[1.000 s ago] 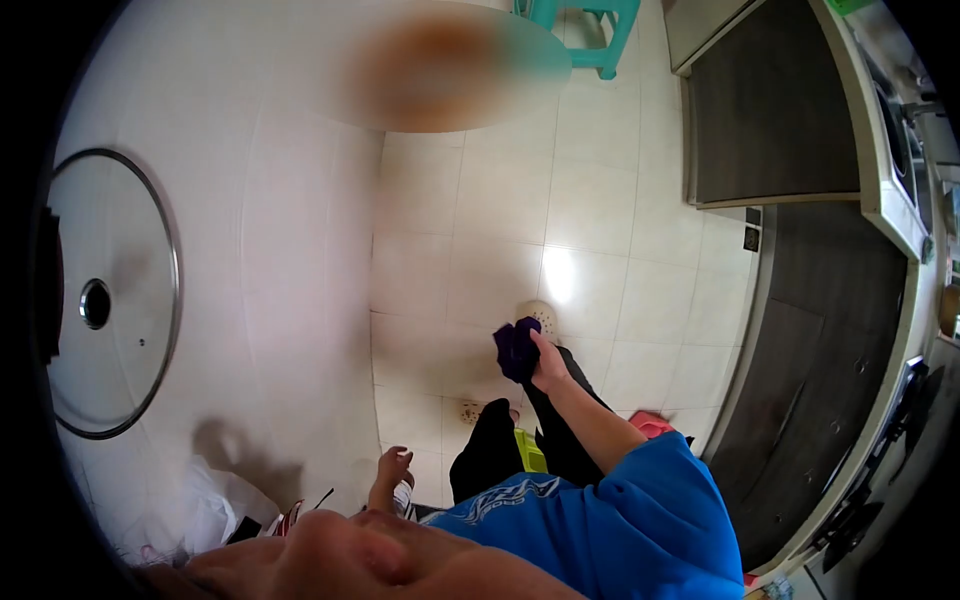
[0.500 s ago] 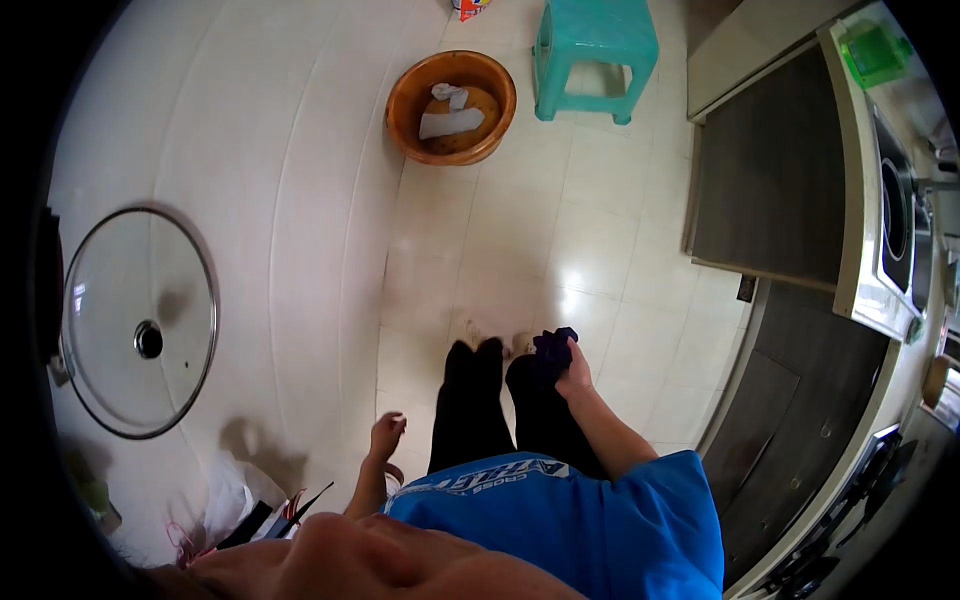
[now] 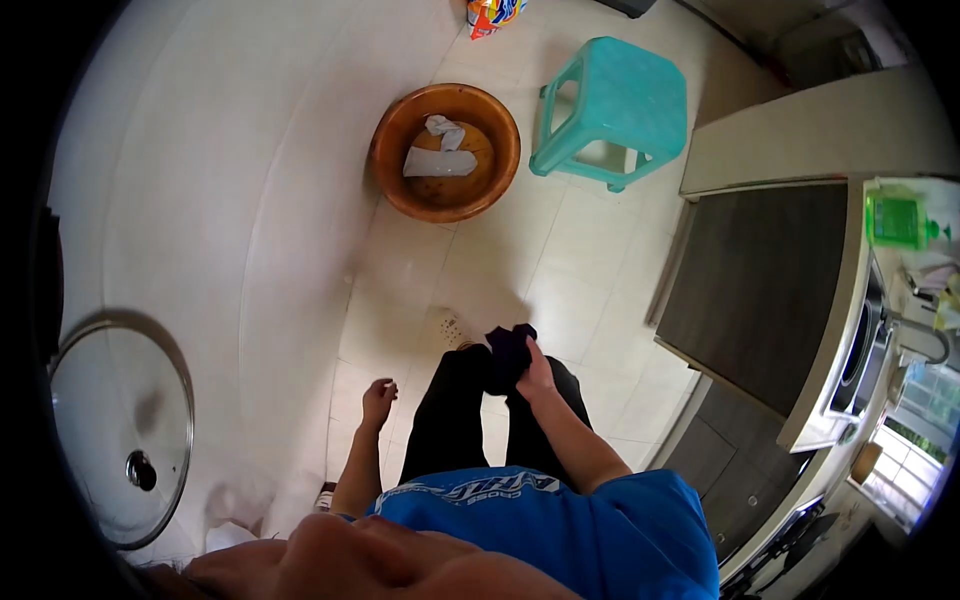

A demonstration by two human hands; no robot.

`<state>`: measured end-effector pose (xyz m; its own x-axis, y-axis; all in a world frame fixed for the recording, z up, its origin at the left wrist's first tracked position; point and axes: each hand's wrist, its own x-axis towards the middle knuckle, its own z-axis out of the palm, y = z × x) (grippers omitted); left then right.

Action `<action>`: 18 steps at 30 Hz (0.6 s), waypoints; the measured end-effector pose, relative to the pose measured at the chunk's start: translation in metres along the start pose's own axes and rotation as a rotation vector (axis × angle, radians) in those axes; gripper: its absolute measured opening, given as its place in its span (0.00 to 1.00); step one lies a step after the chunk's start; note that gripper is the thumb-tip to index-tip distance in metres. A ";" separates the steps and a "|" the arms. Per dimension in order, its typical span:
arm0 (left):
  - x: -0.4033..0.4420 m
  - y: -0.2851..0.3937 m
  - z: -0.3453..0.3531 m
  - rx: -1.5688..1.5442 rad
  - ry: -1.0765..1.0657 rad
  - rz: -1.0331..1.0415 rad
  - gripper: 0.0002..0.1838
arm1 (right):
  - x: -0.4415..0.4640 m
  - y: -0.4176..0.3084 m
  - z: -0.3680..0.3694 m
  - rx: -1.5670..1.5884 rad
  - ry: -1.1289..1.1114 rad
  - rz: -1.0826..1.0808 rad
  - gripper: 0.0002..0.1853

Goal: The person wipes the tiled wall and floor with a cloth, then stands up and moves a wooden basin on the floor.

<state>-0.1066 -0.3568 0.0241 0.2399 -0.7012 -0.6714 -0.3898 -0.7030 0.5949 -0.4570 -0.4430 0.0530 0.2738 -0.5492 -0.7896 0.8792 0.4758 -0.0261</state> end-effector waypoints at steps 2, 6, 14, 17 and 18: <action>0.032 0.021 0.013 0.008 -0.010 -0.031 0.16 | 0.023 -0.010 0.021 -0.061 0.070 -0.042 0.24; 0.099 0.048 0.051 -0.125 -0.009 -0.147 0.20 | 0.062 -0.043 0.046 -0.071 0.246 0.088 0.23; 0.237 0.160 0.133 -0.571 0.161 -0.283 0.39 | 0.125 -0.096 -0.030 -0.314 0.170 0.278 0.19; 0.283 0.191 0.161 -0.870 0.213 -0.363 0.50 | 0.120 -0.113 -0.039 -0.383 0.104 0.366 0.19; 0.295 0.199 0.168 -0.943 0.246 -0.383 0.50 | 0.116 -0.117 -0.037 -0.407 0.118 0.393 0.19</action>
<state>-0.2627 -0.6838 -0.1299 0.4164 -0.3430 -0.8420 0.5762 -0.6168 0.5362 -0.5427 -0.5365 -0.0580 0.4833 -0.2083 -0.8503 0.4932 0.8672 0.0679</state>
